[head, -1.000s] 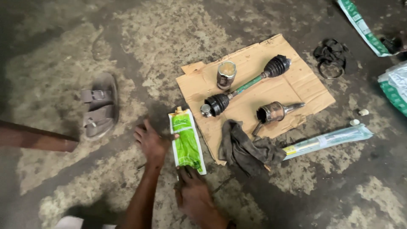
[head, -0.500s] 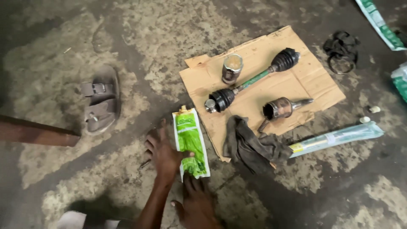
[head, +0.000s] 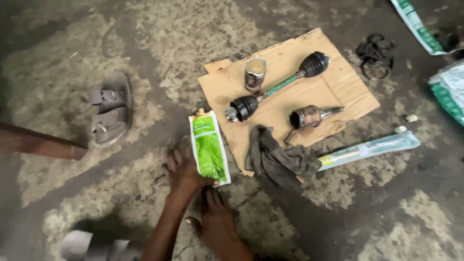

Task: Applying grease to a CV axle joint and component.

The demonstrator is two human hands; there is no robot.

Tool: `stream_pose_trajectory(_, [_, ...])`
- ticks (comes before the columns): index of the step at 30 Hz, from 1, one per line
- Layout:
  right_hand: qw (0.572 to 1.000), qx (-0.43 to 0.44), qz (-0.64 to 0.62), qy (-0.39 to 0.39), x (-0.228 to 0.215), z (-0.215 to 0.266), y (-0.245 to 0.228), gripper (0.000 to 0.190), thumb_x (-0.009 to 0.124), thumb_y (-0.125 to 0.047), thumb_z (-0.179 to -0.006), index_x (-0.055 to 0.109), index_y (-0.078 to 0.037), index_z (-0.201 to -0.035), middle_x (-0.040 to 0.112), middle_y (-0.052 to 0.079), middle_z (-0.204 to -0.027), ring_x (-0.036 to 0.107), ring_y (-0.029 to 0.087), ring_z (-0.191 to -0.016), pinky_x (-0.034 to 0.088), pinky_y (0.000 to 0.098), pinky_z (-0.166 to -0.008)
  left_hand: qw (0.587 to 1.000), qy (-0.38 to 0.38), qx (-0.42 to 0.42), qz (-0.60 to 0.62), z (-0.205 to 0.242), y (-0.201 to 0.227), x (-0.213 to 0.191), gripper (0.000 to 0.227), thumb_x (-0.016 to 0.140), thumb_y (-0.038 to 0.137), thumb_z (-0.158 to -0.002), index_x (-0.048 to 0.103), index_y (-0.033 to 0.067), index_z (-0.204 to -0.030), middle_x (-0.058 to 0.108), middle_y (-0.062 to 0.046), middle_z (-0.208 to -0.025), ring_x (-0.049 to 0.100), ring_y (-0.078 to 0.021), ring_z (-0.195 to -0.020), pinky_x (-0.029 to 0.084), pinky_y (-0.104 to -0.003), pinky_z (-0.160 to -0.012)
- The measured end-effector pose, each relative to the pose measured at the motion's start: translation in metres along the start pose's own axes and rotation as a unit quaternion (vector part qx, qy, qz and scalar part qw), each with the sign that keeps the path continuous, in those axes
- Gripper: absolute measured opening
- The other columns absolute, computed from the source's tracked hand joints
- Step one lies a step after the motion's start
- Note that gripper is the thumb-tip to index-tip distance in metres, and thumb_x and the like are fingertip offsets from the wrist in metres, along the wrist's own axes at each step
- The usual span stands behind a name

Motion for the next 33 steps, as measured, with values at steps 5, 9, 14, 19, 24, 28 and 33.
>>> stream_pose_trajectory(5, [1.0,0.007,-0.027,0.003,-0.01,-0.011,0.002,0.079,0.073,-0.04,-0.088,0.049,0.021,-0.133,0.044,0.039,-0.144,0.04,0.052,-0.135,0.032,0.0516,-0.113,0.999,-0.012,-0.047,0.005,0.0,0.006,-0.004,0.158,0.107,0.038,-0.044,0.002,0.0222,-0.16,0.003,-0.025,-0.166,0.004,-0.0469,-0.153,0.018,-0.066,-0.119])
stream_pose_trajectory(9, [0.999,-0.015,-0.031,-0.021,-0.01,-0.028,0.009,0.07,0.075,-0.037,-0.085,0.057,0.019,-0.122,0.05,0.039,-0.134,0.047,0.051,-0.127,0.044,0.0476,-0.107,0.997,0.032,-0.063,0.042,0.002,0.006,-0.012,0.145,0.108,0.034,-0.038,0.022,0.0246,-0.156,0.015,-0.022,-0.166,0.012,-0.0448,-0.154,0.021,-0.062,-0.121])
stream_pose_trajectory(14, [0.995,0.027,-0.028,-0.09,-0.022,-0.041,0.013,0.066,0.073,-0.039,-0.084,0.06,0.016,-0.118,0.057,0.03,-0.122,0.057,0.041,-0.115,0.053,0.0458,-0.091,0.99,0.102,-0.055,0.078,-0.01,-0.003,-0.001,0.147,0.106,0.032,-0.038,0.021,0.0193,-0.157,0.022,-0.024,-0.161,0.019,-0.0461,-0.148,0.027,-0.065,-0.113])
stream_pose_trajectory(19, [0.998,0.005,-0.011,-0.063,-0.032,-0.046,0.012,0.066,0.077,-0.041,-0.079,0.063,0.016,-0.11,0.06,0.029,-0.115,0.059,0.04,-0.109,0.056,0.0443,-0.081,0.984,0.125,-0.087,0.098,-0.02,-0.01,0.001,0.145,0.108,0.044,-0.044,0.021,0.011,-0.156,0.016,-0.035,-0.156,0.012,-0.0529,-0.146,0.016,-0.07,-0.114])
stream_pose_trajectory(24, [0.996,-0.052,-0.067,-0.042,-0.054,-0.046,0.008,0.058,0.074,-0.039,-0.081,0.066,0.01,-0.112,0.062,0.026,-0.117,0.058,0.04,-0.115,0.05,0.0461,-0.1,0.991,0.048,-0.11,0.054,-0.026,-0.006,-0.01,0.148,0.103,0.05,-0.047,0.012,0.0114,-0.157,0.014,-0.031,-0.164,0.011,-0.0481,-0.152,0.02,-0.065,-0.118])
stream_pose_trajectory(28, [0.994,-0.097,-0.044,0.011,-0.063,-0.028,0.041,0.059,0.072,-0.035,-0.087,0.065,0.011,-0.122,0.06,0.027,-0.128,0.054,0.042,-0.123,0.041,0.0493,-0.108,0.996,0.061,-0.039,0.05,-0.024,-0.007,-0.008,0.16,0.103,0.049,-0.046,-0.002,0.0136,-0.161,0.013,-0.028,-0.164,0.009,-0.048,-0.151,0.015,-0.064,-0.119])
stream_pose_trajectory(33, [0.997,-0.079,0.026,0.005,-0.055,-0.021,0.052,0.058,0.068,-0.034,-0.09,0.065,0.013,-0.123,0.053,0.029,-0.14,0.046,0.044,-0.13,0.036,0.0538,-0.108,0.996,0.022,-0.07,0.052,-0.017,-0.016,0.008,0.16,0.104,0.052,-0.05,-0.006,0.0111,-0.158,0.006,-0.032,-0.163,0.002,-0.0477,-0.153,0.009,-0.065,-0.12])
Point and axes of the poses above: each hand's wrist, its own z-axis away from the middle knuckle, its own x-axis out of the palm, y = z × x, the point moved 6 cm from there along -z, towards the middle knuckle
